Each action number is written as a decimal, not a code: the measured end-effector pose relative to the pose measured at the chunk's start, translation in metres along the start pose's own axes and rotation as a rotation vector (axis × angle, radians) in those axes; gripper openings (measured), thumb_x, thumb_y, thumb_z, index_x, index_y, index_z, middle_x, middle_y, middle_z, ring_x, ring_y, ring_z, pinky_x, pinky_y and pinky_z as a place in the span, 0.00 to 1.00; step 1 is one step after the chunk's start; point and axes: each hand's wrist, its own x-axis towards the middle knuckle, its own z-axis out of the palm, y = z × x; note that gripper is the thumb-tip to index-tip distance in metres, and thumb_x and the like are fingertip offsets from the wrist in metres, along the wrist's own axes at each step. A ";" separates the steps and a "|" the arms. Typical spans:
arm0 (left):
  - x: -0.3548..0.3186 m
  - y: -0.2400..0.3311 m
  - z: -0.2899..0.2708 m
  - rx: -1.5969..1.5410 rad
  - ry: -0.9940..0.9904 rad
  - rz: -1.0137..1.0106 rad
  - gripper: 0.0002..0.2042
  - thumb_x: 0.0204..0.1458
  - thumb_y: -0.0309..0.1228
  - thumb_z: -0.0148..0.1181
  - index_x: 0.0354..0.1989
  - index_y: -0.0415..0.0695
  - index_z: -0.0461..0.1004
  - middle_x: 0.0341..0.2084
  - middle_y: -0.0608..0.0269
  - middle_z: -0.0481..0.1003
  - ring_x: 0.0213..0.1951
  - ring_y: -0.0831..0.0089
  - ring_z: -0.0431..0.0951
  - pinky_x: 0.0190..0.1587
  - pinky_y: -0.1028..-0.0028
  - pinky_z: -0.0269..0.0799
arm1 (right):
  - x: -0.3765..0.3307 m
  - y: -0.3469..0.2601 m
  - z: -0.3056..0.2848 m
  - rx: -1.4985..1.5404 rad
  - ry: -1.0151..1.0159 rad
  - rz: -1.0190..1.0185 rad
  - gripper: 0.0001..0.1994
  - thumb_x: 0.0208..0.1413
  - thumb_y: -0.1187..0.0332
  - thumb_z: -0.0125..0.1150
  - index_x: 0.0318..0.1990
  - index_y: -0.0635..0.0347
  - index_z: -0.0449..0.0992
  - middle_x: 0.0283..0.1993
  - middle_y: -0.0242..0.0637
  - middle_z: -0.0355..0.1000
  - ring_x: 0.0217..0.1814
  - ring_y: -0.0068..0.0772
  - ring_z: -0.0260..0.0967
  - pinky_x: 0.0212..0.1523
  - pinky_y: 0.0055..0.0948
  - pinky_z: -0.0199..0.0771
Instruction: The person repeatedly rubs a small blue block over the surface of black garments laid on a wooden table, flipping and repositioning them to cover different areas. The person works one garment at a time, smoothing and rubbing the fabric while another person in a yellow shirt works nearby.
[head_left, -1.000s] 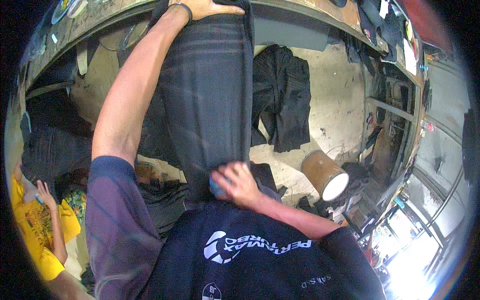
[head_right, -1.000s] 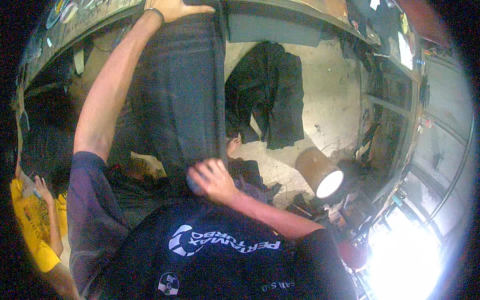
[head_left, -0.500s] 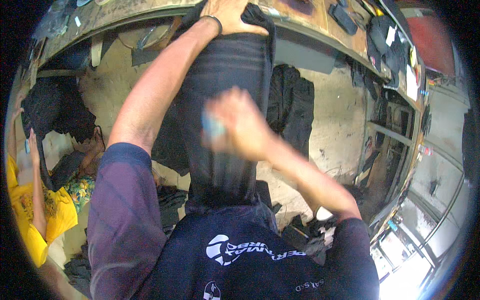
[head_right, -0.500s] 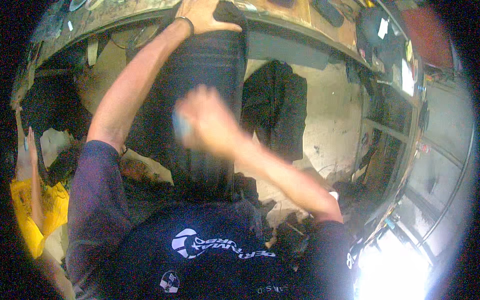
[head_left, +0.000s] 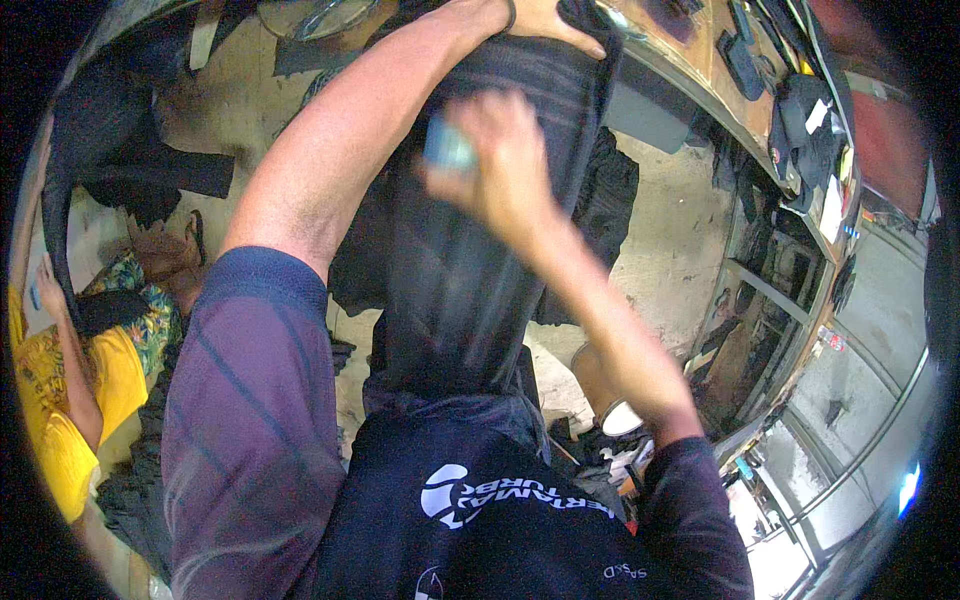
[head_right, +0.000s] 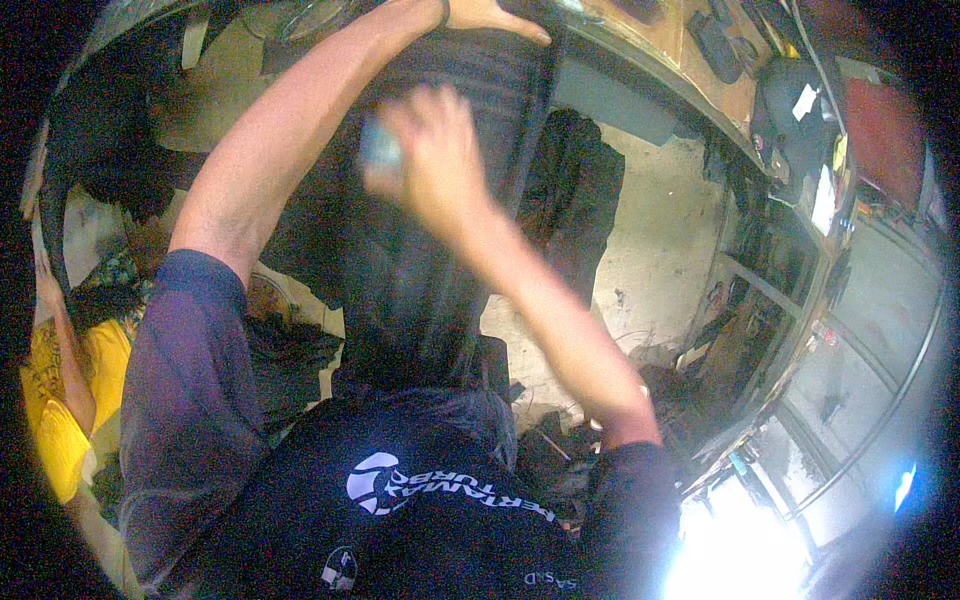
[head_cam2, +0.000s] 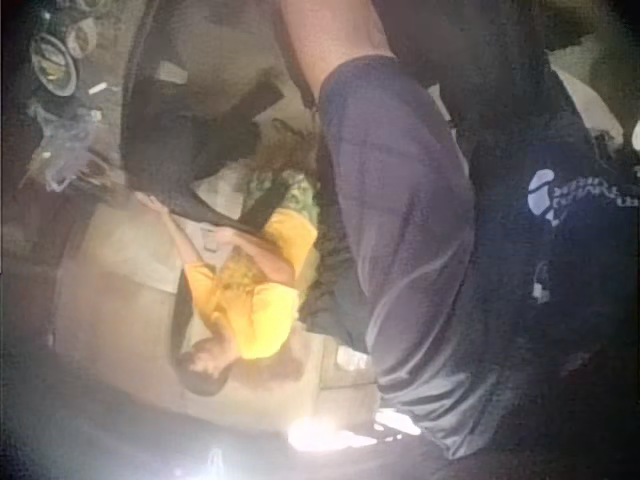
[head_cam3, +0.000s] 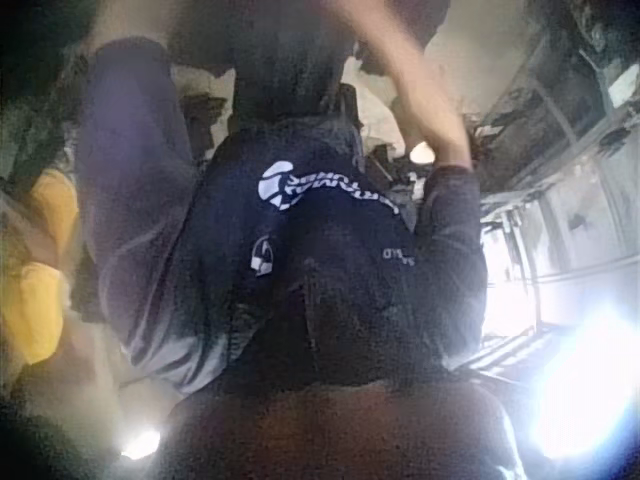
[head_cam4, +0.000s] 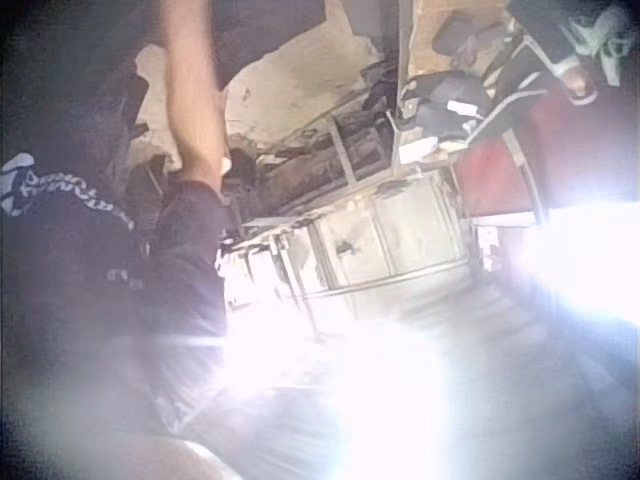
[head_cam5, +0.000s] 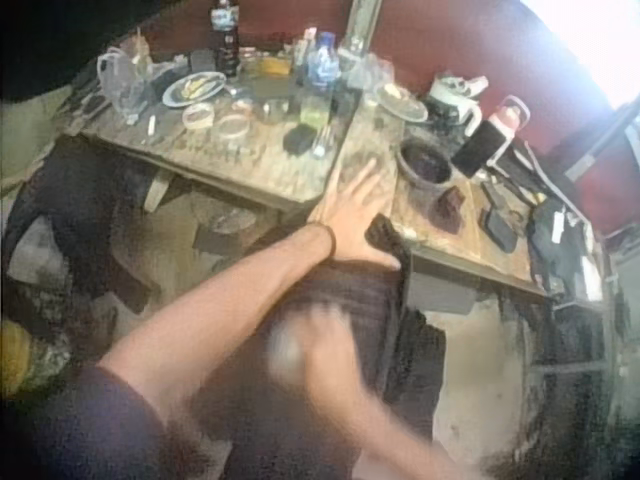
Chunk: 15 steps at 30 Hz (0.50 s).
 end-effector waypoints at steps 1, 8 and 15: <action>0.001 -0.002 0.001 -0.019 -0.018 -0.004 0.65 0.39 0.85 0.56 0.78 0.44 0.63 0.81 0.47 0.51 0.84 0.50 0.37 0.79 0.34 0.20 | 0.002 -0.003 0.004 -0.022 0.082 0.037 0.34 0.36 0.60 0.82 0.57 0.57 0.81 0.59 0.48 0.73 0.64 0.56 0.67 0.66 0.58 0.68; -0.031 0.033 -0.029 -0.030 0.200 -0.061 0.60 0.44 0.78 0.64 0.79 0.46 0.60 0.82 0.45 0.45 0.83 0.48 0.36 0.79 0.32 0.23 | -0.133 -0.064 0.022 0.295 -0.058 -0.075 0.35 0.39 0.54 0.86 0.56 0.57 0.79 0.52 0.41 0.75 0.56 0.45 0.71 0.56 0.44 0.73; -0.095 0.062 -0.035 -0.049 -0.223 0.031 0.52 0.56 0.80 0.42 0.82 0.56 0.55 0.84 0.46 0.38 0.84 0.51 0.35 0.76 0.25 0.19 | -0.035 -0.010 -0.018 -0.021 0.226 -0.027 0.32 0.48 0.54 0.82 0.57 0.60 0.79 0.54 0.47 0.76 0.57 0.51 0.71 0.58 0.47 0.73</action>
